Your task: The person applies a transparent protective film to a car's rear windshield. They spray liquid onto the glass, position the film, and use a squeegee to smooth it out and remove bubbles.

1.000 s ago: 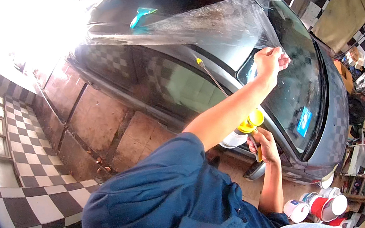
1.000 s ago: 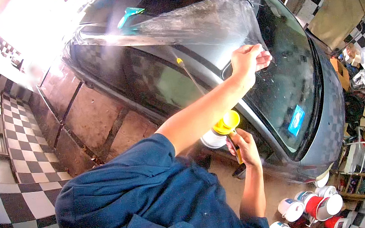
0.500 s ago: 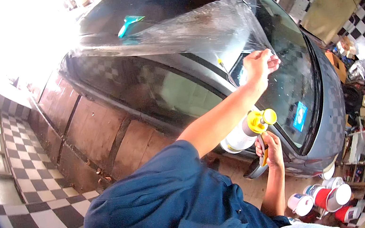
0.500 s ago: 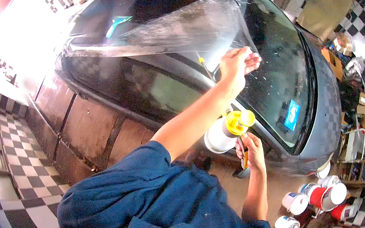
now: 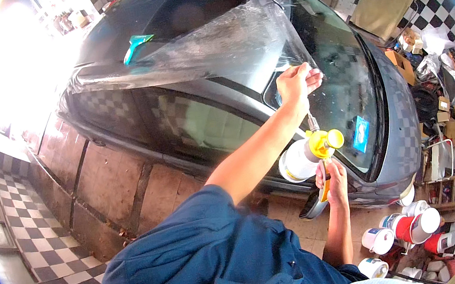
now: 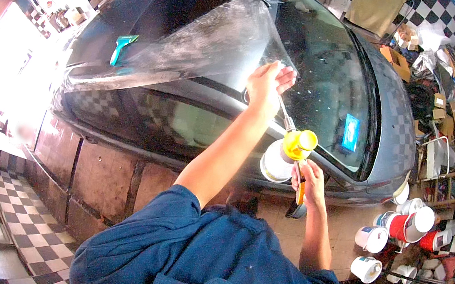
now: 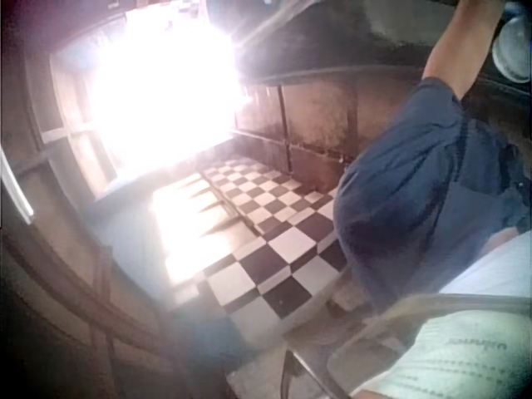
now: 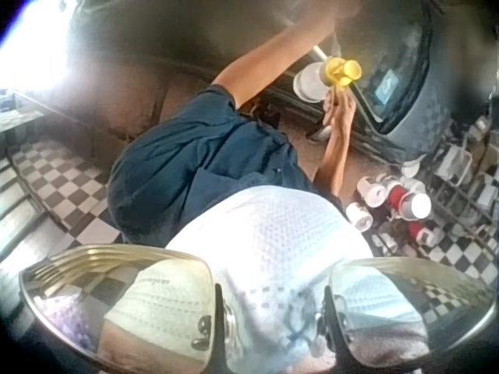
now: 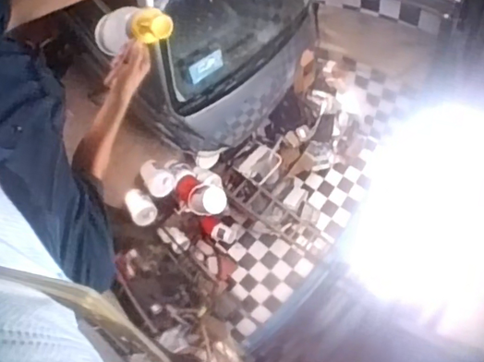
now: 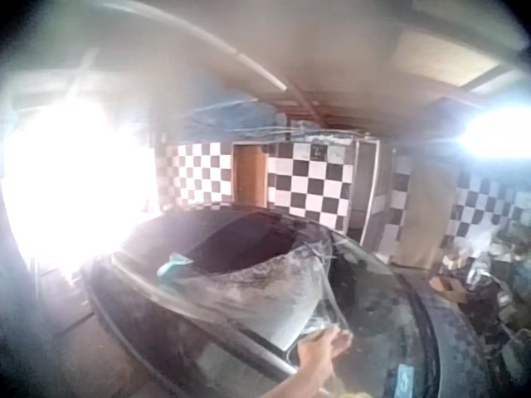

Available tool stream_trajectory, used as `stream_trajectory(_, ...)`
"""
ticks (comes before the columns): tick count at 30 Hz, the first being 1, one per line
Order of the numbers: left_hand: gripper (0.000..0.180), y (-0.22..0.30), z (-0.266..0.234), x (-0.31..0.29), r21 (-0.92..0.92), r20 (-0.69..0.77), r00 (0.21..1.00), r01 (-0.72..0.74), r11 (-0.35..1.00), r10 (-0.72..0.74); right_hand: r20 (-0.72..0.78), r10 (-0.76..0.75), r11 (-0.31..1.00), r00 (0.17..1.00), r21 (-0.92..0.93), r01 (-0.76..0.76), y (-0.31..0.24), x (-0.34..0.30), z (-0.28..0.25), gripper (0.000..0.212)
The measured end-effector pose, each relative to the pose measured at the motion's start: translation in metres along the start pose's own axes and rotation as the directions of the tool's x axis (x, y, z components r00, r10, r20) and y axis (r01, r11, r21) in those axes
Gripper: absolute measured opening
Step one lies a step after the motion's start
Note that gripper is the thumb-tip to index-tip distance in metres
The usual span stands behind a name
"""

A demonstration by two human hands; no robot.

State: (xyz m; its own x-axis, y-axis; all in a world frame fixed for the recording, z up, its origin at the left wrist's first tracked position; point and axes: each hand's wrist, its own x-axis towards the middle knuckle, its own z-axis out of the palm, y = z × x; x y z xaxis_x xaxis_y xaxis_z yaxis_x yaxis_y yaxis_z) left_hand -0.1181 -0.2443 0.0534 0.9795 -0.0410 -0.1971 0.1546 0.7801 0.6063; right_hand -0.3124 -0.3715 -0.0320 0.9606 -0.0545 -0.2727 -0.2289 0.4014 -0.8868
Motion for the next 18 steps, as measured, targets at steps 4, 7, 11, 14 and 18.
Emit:
stream_trajectory(4, 0.019, 0.000, 0.000, -0.001, -0.026, 0.009, 1.000, 0.002, 1.000, -0.002, 0.004, 0.003, 1.000, 1.000, 0.015, -0.003, 0.003, -0.001, 0.002, 0.024)
stream_trajectory(7, 0.017, 0.002, 0.003, 0.000, -0.031, 0.011, 1.000, -0.005, 1.000, 0.005, -0.010, 0.021, 0.998, 1.000, 0.055, -0.020, 0.004, -0.001, 0.004, 0.024)
stream_trajectory(11, 0.014, 0.006, 0.008, 0.003, -0.037, 0.024, 0.999, -0.027, 0.999, 0.028, 0.016, -0.012, 0.997, 1.000, 0.074, 0.010, -0.001, -0.002, 0.012, 0.024)
stream_trajectory(14, 0.014, 0.012, 0.014, 0.003, -0.040, 0.024, 0.999, -0.033, 0.999, 0.034, 0.018, -0.023, 0.998, 1.000, 0.063, 0.022, -0.004, -0.001, 0.016, 0.023)
stream_trajectory(18, 0.015, 0.013, 0.016, 0.002, -0.054, 0.030, 0.999, -0.015, 0.998, 0.017, 0.039, 0.009, 1.000, 0.999, -0.001, -0.009, -0.008, 0.003, 0.017, 0.023)
